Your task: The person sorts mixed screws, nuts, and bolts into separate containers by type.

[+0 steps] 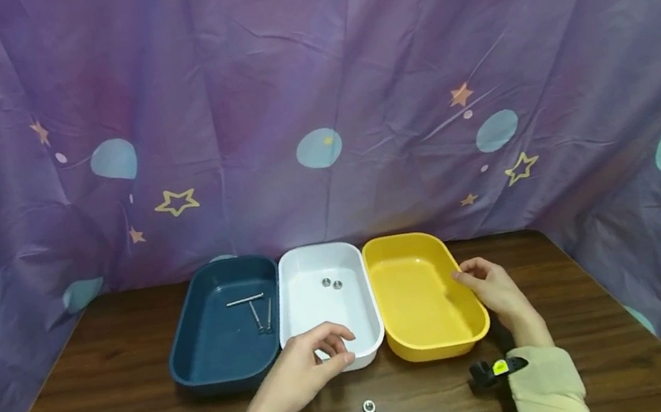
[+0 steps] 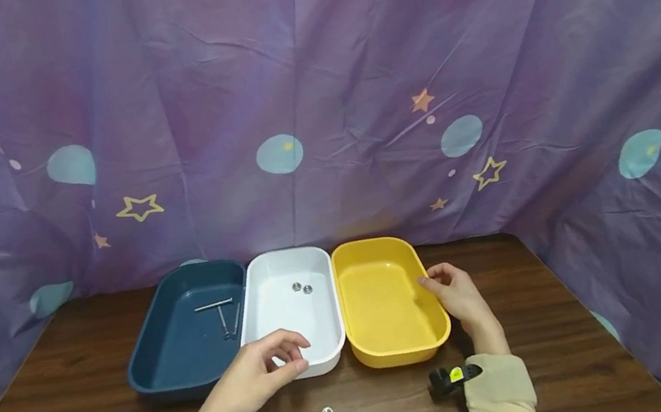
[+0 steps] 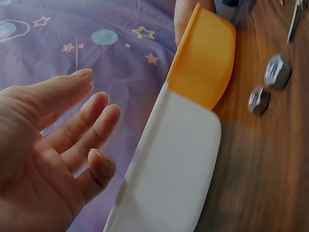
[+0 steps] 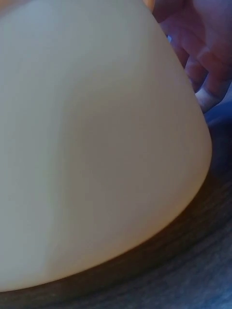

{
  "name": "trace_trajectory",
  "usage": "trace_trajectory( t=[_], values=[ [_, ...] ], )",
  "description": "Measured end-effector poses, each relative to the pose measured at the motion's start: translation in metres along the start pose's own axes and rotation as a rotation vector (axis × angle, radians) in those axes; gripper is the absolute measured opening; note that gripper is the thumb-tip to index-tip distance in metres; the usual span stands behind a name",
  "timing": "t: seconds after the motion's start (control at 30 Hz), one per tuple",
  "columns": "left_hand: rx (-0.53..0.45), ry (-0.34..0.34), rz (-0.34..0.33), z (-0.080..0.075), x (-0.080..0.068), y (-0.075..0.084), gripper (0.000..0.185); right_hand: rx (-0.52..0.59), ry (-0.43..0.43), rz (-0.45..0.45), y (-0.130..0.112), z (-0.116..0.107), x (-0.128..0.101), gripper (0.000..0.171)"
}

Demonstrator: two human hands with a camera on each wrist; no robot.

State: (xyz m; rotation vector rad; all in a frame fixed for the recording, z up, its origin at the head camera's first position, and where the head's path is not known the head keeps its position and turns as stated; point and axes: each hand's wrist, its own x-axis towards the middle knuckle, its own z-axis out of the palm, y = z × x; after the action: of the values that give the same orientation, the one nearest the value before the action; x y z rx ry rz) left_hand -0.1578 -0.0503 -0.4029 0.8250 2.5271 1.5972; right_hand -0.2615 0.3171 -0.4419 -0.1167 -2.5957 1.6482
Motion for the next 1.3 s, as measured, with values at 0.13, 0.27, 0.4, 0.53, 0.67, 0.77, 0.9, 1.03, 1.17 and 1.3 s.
trace_trajectory(
  t=[0.13, 0.27, 0.4, 0.53, 0.67, 0.77, 0.9, 1.03, 1.17, 1.3],
  values=[
    [-0.019, -0.023, -0.007, 0.007, -0.006, 0.002, 0.017, -0.008, -0.01, -0.001, 0.001, 0.001, 0.0, 0.033],
    [-0.043, -0.056, -0.019, 0.016, -0.01, 0.002, 0.018, -0.01, -0.004, 0.0, 0.002, 0.001, 0.001, 0.032],
    [-0.046, -0.133, -0.038, 0.024, -0.012, 0.0, 0.019, 0.003, -0.003, -0.008, 0.002, 0.001, 0.002, 0.033],
    [-0.059, -0.228, -0.102, 0.032, -0.014, -0.004, 0.02, 0.006, -0.007, -0.006, 0.002, 0.0, 0.002, 0.033],
    [-0.007, -0.259, -0.151, 0.039, -0.014, -0.009, 0.017, 0.004, -0.008, -0.001, 0.003, -0.001, 0.003, 0.032],
    [0.089, -0.26, -0.137, 0.043, -0.015, -0.013, 0.012, 0.0, -0.006, 0.002, 0.004, -0.001, 0.002, 0.033],
    [0.165, -0.249, -0.125, 0.046, -0.016, -0.016, 0.01, -0.003, -0.005, 0.01, 0.005, -0.001, 0.001, 0.034],
    [0.164, -0.245, -0.137, 0.047, -0.016, -0.018, 0.014, 0.006, -0.006, 0.014, 0.005, -0.001, 0.001, 0.033],
    [0.174, -0.239, -0.141, 0.047, -0.016, -0.019, 0.02, 0.007, -0.01, 0.009, 0.004, -0.001, 0.001, 0.033],
    [0.199, -0.231, -0.151, 0.046, -0.015, -0.021, 0.02, 0.014, -0.014, 0.005, 0.003, -0.001, 0.002, 0.033]
  ],
)
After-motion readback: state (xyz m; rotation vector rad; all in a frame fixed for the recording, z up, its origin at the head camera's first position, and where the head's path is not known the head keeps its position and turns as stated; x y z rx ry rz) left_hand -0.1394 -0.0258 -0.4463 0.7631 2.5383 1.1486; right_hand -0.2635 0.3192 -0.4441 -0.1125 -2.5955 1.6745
